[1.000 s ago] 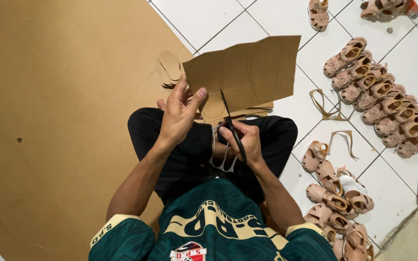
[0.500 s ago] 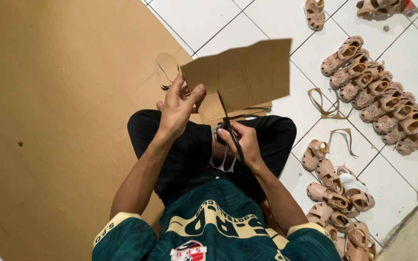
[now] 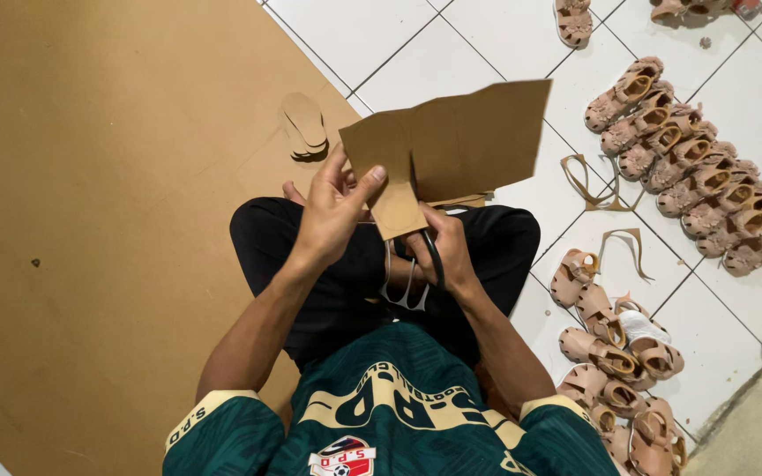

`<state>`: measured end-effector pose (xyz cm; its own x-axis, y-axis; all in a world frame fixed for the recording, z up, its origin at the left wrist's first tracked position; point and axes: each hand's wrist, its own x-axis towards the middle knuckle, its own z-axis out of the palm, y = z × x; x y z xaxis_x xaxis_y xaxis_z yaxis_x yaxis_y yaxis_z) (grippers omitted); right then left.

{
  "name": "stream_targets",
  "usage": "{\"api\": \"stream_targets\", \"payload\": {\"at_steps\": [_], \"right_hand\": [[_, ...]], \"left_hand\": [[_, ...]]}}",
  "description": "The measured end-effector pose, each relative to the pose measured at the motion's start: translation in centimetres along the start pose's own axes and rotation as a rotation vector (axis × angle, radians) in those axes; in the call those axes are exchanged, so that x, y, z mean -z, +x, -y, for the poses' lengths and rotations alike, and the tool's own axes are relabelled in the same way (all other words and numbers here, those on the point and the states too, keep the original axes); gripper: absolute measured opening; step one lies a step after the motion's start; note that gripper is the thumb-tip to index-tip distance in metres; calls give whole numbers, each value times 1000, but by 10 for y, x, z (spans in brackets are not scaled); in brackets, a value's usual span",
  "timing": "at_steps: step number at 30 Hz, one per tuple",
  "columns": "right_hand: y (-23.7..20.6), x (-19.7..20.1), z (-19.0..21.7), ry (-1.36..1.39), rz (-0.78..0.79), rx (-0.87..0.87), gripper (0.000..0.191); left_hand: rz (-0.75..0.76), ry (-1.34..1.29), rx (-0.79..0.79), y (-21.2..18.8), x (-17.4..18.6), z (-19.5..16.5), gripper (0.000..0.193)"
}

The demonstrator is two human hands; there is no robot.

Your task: The person sits on the workshop floor and uses scissors to trim the edges of cardboard insoles, cutting away excess material along the outline. They set finished insoles aside and pick up the next one, repeating the trimming on each piece.

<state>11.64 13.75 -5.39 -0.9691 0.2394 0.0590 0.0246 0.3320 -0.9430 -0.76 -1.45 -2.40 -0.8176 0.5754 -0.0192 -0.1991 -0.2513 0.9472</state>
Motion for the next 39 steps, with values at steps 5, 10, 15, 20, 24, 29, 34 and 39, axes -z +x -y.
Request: {"api": "stream_targets", "payload": {"at_steps": [5,10,15,20,24,29,34,39], "right_hand": [[-2,1,-2,45,-6,39,45],[-4,-1,-4,33,-46,50,48],[-6,-6,-5,19,-96,13,46],[-7,-8,-8,19,-116,-31,44],[-8,-9,-10,-41,-175,98,41],[-5,-12,-5,-34,-157,45,38],[-3,-10,1,46,-139,52,28],[-3,-12,3,66,-152,45,26]], "left_hand": [[-11,17,3,-4,-4,-1,46],[-8,-64,34,-6,-5,-3,47],[-5,-68,26,-7,-6,0,45],[-23,-52,34,-7,-8,2,46],[-9,-49,8,2,-6,2,40],[-63,132,-124,14,-4,2,27],[-43,110,-133,4,-13,1,27],[-21,88,-163,1,-15,-6,28]]}}
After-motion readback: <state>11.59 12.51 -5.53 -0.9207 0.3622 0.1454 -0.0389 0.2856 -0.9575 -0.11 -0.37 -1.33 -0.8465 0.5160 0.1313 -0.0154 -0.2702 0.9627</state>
